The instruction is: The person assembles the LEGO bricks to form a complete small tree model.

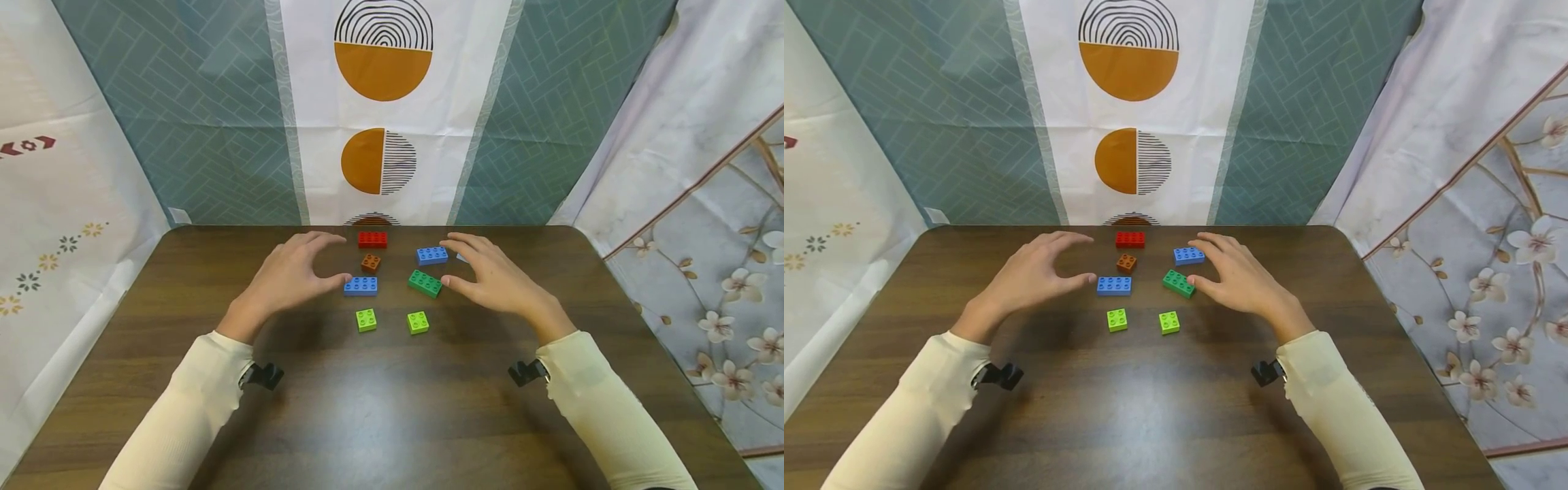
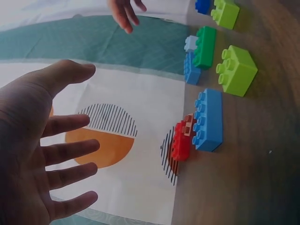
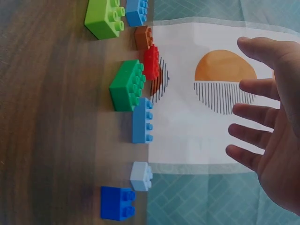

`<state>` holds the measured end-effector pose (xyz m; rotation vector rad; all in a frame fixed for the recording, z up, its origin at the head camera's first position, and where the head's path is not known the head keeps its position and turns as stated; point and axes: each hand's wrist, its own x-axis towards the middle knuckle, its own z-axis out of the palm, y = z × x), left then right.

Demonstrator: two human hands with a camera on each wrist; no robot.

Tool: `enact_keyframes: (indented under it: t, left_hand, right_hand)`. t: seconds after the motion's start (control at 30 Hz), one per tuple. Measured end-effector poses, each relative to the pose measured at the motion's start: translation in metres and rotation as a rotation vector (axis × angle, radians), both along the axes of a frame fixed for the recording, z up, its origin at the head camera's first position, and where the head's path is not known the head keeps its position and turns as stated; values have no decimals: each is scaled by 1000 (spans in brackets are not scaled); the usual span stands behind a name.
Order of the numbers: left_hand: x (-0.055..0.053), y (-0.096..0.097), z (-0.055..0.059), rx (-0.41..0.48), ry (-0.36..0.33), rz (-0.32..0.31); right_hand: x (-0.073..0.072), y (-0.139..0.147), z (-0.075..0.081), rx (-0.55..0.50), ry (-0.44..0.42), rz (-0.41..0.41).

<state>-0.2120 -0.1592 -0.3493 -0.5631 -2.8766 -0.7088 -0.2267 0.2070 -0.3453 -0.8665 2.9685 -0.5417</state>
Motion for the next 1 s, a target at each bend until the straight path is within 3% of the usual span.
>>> enact_keyframes:
  t: [0.4,1.0]
  left_hand:
    - [8,3,-17,86,-110,-40]
    - [12,16,-53,89,-190,-63]
  right_hand:
    - [3,-5,-19,-105,-64,20]
    - [6,-10,-40,-188,-94,45]
